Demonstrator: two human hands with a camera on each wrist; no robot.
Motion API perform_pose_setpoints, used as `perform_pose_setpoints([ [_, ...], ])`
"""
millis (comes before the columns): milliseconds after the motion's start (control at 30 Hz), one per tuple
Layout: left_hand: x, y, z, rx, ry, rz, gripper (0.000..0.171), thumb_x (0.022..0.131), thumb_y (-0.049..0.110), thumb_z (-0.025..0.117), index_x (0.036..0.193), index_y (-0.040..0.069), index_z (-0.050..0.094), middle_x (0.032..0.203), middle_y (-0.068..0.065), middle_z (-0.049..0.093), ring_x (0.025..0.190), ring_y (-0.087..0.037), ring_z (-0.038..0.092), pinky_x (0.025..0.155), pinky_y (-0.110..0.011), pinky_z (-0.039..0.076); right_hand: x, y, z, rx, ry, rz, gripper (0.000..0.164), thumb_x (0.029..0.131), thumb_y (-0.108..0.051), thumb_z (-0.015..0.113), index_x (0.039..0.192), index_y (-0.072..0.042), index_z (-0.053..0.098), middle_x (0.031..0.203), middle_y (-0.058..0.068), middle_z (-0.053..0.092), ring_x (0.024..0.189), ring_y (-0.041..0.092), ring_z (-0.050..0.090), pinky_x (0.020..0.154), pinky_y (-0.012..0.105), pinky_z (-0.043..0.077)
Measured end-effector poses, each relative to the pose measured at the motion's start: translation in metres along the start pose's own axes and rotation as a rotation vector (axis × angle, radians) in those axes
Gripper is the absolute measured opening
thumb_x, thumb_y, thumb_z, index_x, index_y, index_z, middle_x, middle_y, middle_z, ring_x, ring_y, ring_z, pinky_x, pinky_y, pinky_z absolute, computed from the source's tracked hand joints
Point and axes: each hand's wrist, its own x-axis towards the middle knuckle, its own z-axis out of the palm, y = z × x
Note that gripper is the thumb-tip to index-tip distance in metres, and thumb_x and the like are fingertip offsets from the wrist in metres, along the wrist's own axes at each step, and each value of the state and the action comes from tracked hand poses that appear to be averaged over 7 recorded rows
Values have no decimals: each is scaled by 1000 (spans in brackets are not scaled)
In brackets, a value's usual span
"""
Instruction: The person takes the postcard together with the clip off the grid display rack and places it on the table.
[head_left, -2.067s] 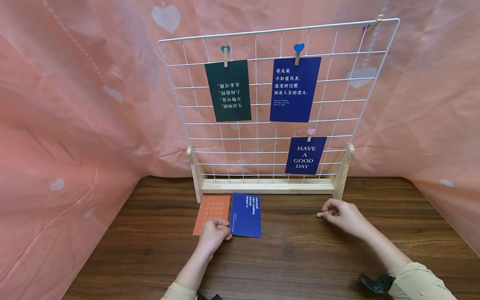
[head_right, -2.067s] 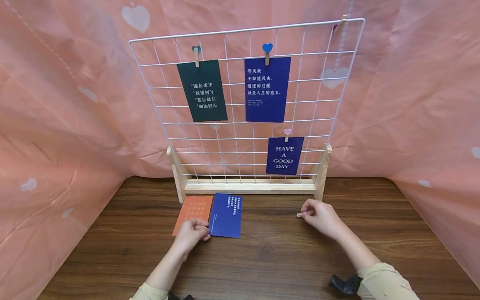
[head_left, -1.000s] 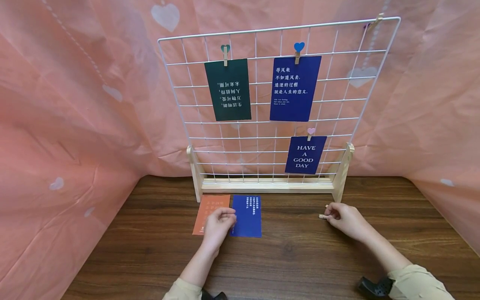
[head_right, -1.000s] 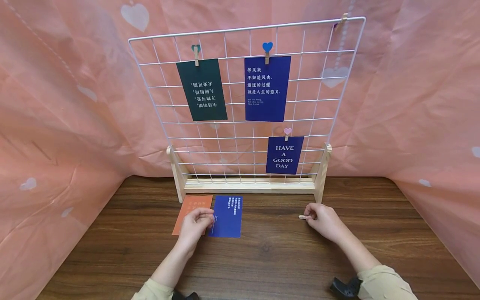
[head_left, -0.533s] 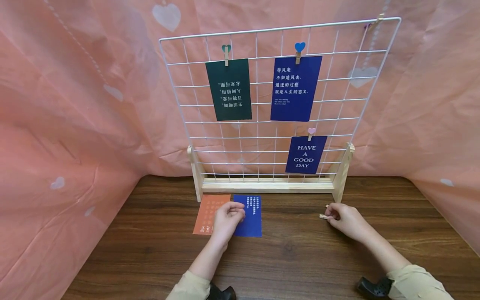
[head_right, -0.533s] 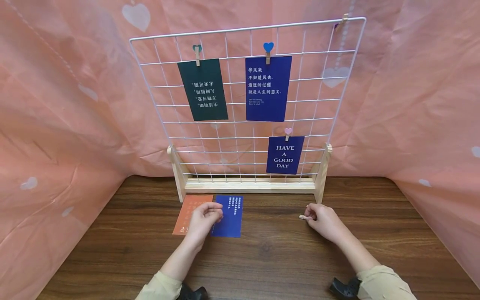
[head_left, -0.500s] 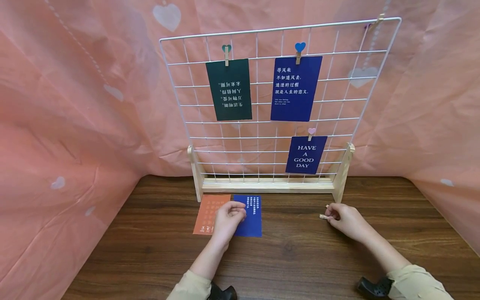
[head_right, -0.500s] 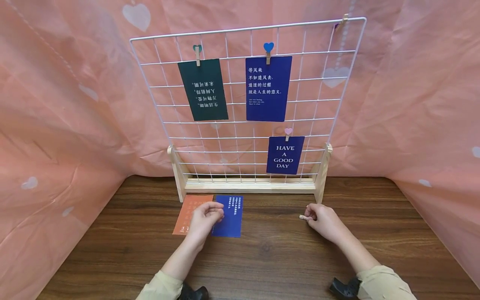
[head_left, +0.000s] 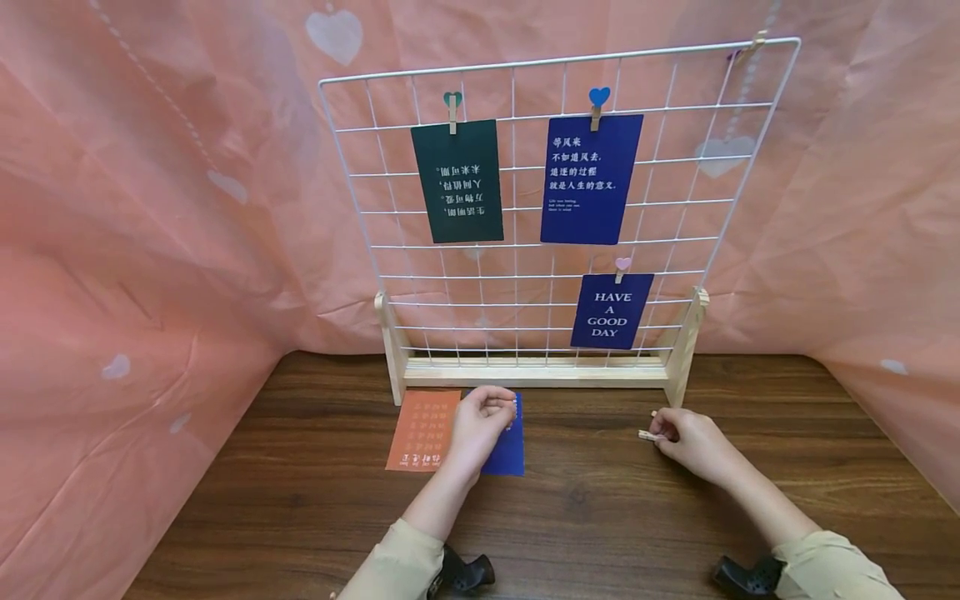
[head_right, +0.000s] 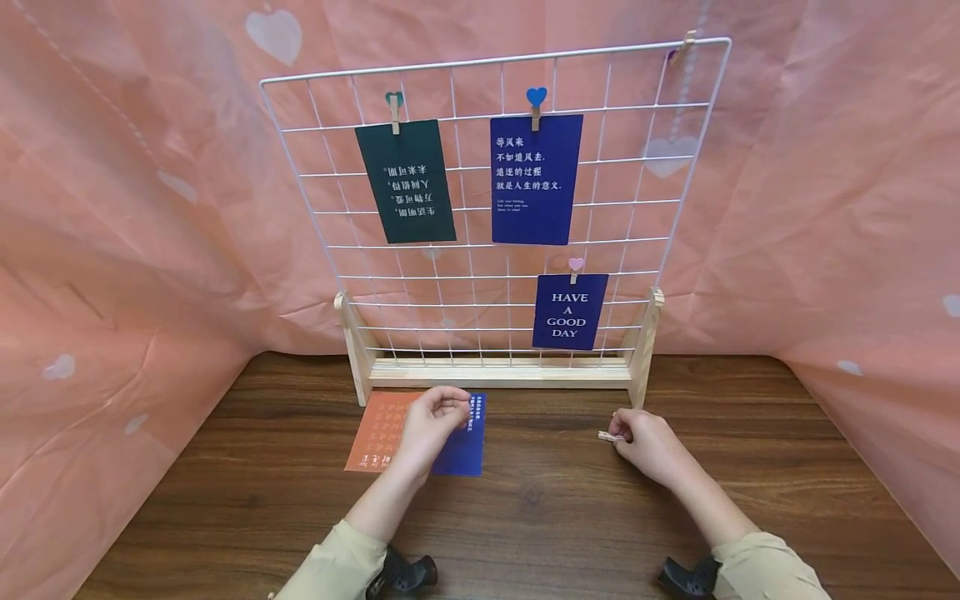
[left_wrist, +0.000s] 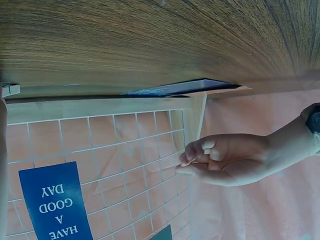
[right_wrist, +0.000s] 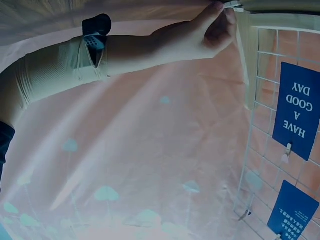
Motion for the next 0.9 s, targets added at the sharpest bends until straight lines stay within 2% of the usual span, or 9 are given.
perform_pose_setpoints([
  [367, 8, 13, 16, 22, -46, 16, 14, 82, 2, 59, 96, -1, 61, 86, -12, 62, 80, -26, 61, 67, -23, 48, 0, -3, -1, -6, 7, -8, 19, 68, 1, 69, 73, -13, 58, 65, -7, 54, 60, 5, 50, 53, 24, 41],
  [500, 11, 17, 22, 18, -49, 26, 13, 82, 1, 59, 95, 0, 61, 85, -10, 61, 76, -17, 60, 66, -22, 47, 0, -5, -2, -10, 10, -5, 19, 68, 1, 70, 73, -13, 58, 65, -8, 53, 60, 6, 49, 52, 24, 40],
  [667, 15, 21, 30, 7, -37, 36, 14, 81, -1, 59, 95, -2, 61, 85, -10, 62, 74, -13, 58, 66, -22, 47, 1, -6, -2, -14, 12, 6, 19, 68, 1, 70, 73, -13, 58, 65, -7, 53, 60, 7, 49, 52, 24, 40],
  [733, 16, 21, 33, 2, -34, 39, 16, 80, -1, 59, 96, -4, 61, 86, -11, 62, 74, -12, 57, 66, -22, 47, 1, -6, -2, -11, 12, 6, 19, 68, 1, 70, 74, -13, 58, 66, -7, 53, 61, 7, 49, 53, 24, 40],
  [900, 28, 0, 39, -4, -46, 45, 18, 80, 1, 61, 97, -5, 61, 84, -8, 61, 73, -10, 57, 64, -22, 45, 1, -3, -2, -15, 21, -16, 18, 69, 3, 69, 75, -11, 59, 68, -6, 56, 62, 8, 52, 54, 25, 43],
])
